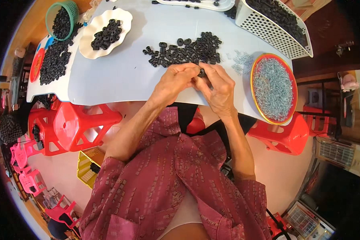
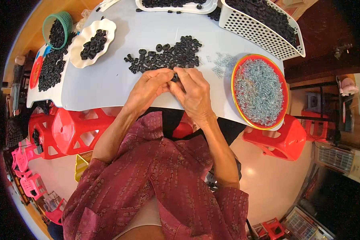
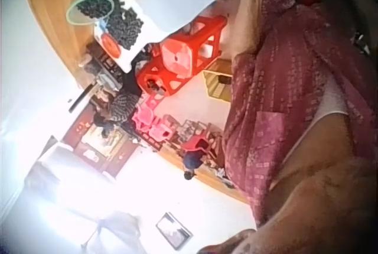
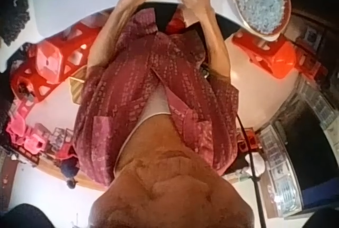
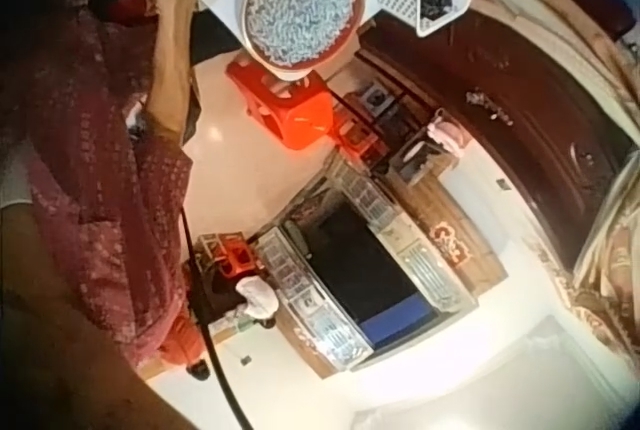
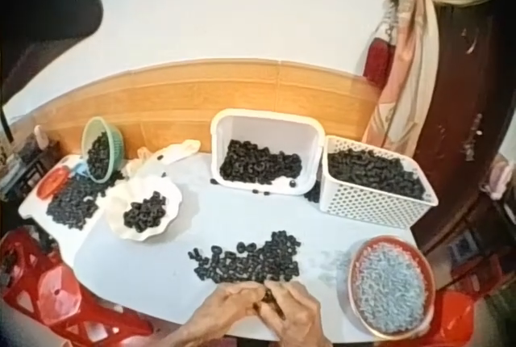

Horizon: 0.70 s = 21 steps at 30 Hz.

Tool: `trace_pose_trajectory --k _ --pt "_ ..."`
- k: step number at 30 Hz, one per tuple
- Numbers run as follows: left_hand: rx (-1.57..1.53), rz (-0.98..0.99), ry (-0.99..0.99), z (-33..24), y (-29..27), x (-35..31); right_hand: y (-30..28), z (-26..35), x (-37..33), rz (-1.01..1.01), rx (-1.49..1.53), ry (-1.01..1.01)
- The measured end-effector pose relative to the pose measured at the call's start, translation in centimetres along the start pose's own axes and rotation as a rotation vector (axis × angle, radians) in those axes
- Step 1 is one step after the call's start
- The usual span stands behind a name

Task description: Assembling small black plastic components by hand on a workbench.

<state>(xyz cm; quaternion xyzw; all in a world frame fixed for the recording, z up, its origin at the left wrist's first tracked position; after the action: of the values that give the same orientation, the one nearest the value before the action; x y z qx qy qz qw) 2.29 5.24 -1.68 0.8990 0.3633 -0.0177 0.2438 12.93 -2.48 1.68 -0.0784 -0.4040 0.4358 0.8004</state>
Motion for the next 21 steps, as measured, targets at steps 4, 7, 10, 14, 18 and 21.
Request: trace_pose_trajectory --k 4,7,10,14,18,21 --pt "0.152 0.061 0.026 -0.1 0.4 0.5 -0.4 0.3 0.1 -0.002 -0.108 -0.043" --pt "0.280 0.008 0.059 -0.2 0.4 0.4 -0.4 0.1 -0.1 0.012 -0.110 0.000" --pt "0.190 0.045 0.052 0.0 0.5 0.2 -1.0 1.0 0.3 0.062 -0.175 -0.055" --pt "0.187 0.026 0.090 -0.7 0.7 -0.2 -1.6 1.8 1.6 0.178 -0.182 -0.091" --pt "-0.017 0.072 0.053 -0.3 0.2 -0.3 -2.2 2.3 4.8 0.341 -0.107 -0.014" --pt "0.101 0.068 0.119 0.4 0.0 -0.5 -3.9 0.7 8.2 0.253 -0.270 -0.024"
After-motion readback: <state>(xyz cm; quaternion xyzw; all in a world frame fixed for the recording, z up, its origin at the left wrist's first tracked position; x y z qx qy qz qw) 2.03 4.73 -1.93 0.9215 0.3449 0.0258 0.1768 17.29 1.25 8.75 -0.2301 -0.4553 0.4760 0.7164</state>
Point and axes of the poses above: each hand's wrist, its own x-axis towards the middle knuckle, its own y-axis out of the palm, z = x × y, the point moved 5 cm from there along x, towards the middle knuckle, and after that the axes turned 4 degrees about -z, right-handed, at the moved point
